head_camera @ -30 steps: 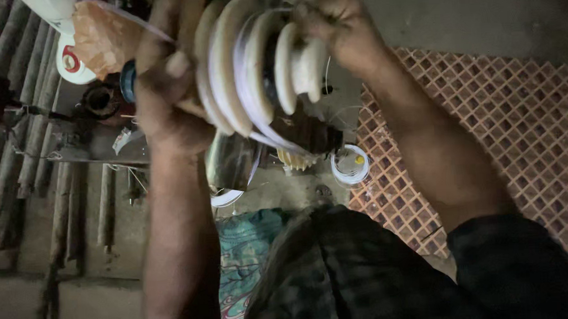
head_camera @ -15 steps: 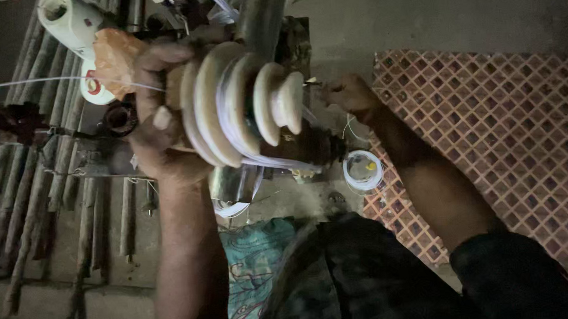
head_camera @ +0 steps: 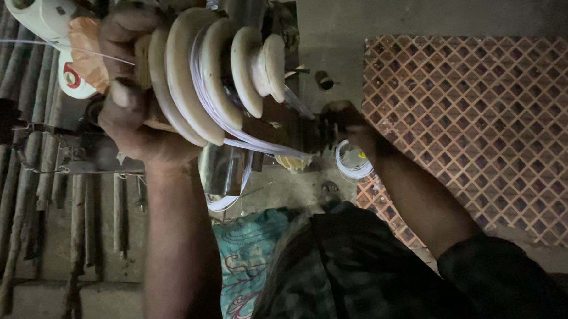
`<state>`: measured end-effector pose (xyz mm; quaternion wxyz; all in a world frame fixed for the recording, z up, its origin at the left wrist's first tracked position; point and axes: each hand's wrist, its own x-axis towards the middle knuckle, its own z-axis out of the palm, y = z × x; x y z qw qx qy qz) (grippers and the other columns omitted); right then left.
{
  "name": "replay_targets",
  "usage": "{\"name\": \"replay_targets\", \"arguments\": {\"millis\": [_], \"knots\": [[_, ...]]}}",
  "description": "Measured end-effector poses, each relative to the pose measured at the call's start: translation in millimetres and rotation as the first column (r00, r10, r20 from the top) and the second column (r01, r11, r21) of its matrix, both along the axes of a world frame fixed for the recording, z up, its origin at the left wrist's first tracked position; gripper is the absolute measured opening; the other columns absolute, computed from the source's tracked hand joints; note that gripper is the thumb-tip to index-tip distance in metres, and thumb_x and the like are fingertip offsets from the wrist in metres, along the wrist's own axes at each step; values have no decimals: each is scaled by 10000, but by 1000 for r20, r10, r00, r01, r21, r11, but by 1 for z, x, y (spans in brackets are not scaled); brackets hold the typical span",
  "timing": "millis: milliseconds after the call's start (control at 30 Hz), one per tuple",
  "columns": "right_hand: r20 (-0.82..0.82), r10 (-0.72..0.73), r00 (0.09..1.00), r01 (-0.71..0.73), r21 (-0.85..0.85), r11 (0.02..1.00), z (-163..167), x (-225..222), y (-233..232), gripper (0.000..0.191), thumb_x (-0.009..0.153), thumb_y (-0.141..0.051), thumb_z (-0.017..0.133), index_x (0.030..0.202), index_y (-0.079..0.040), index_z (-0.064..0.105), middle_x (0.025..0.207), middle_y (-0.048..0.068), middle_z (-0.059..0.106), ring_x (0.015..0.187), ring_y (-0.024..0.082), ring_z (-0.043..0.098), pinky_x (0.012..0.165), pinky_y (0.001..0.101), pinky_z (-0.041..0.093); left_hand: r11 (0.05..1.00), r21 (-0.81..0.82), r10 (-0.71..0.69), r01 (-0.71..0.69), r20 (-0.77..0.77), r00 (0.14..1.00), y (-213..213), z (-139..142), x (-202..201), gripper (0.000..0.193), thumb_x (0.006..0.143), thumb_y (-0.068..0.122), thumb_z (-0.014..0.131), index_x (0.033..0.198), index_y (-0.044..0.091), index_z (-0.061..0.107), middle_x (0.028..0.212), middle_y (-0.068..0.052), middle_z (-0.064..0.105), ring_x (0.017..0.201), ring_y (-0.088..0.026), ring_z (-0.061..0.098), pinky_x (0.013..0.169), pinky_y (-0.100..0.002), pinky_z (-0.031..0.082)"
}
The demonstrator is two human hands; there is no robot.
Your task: The person winds white plastic cord onto a wooden spool assembly mounted on a workshop machine, guiding the cord by hand and untangling loops as they turn the reel. They then lift the wooden disc assembly off the machine and handle it while the wound cord stays attached.
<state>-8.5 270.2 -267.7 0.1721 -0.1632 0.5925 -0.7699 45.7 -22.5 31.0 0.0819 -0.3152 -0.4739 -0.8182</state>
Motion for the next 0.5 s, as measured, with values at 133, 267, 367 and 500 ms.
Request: {"name": "replay_targets", "arguments": {"millis": [133, 267, 367, 500], "knots": [[-76, -42, 996, 45, 42, 998, -2, 18, 5, 236, 850, -261, 747, 835, -39, 669, 734, 37, 646, 654, 126, 624, 555, 297, 479, 999, -19, 44, -44, -24, 999, -3, -7, 3, 708, 954, 468, 723, 1472, 98, 412, 1373, -153, 572, 1192, -229, 586, 1049, -390, 499], [-174, -115, 978, 152, 214, 965, -14, 41, 2, 216, 873, -221, 740, 883, -17, 669, 765, 75, 650, 685, 154, 623, 569, 319, 480, 996, -30, 79, -82, -73, 994, -6, -19, -6, 748, 953, 483, 742, 1495, 107, 389, 1371, -133, 580, 1195, -215, 582, 1044, -384, 500], [-382, -179, 907, 302, 290, 908, -30, 58, -6, 179, 918, -144, 699, 1004, 10, 674, 865, 85, 672, 766, 167, 628, 611, 320, 504, 987, -53, 145, -150, -86, 986, -10, -31, -13, 778, 953, 495, 755, 1512, 113, 371, 1370, -118, 586, 1196, -205, 579, 1040, -379, 500], [-622, -116, 774, 424, 374, 825, -39, 88, -12, 182, 916, -145, 721, 1003, 13, 700, 866, 86, 696, 761, 188, 656, 629, 317, 513, 946, -128, 288, -298, -90, 953, -8, -46, -17, 659, 1041, 389, 772, 1516, 75, 439, 1418, -116, 562, 1270, -218, 550, 1115, -382, 463]]}}
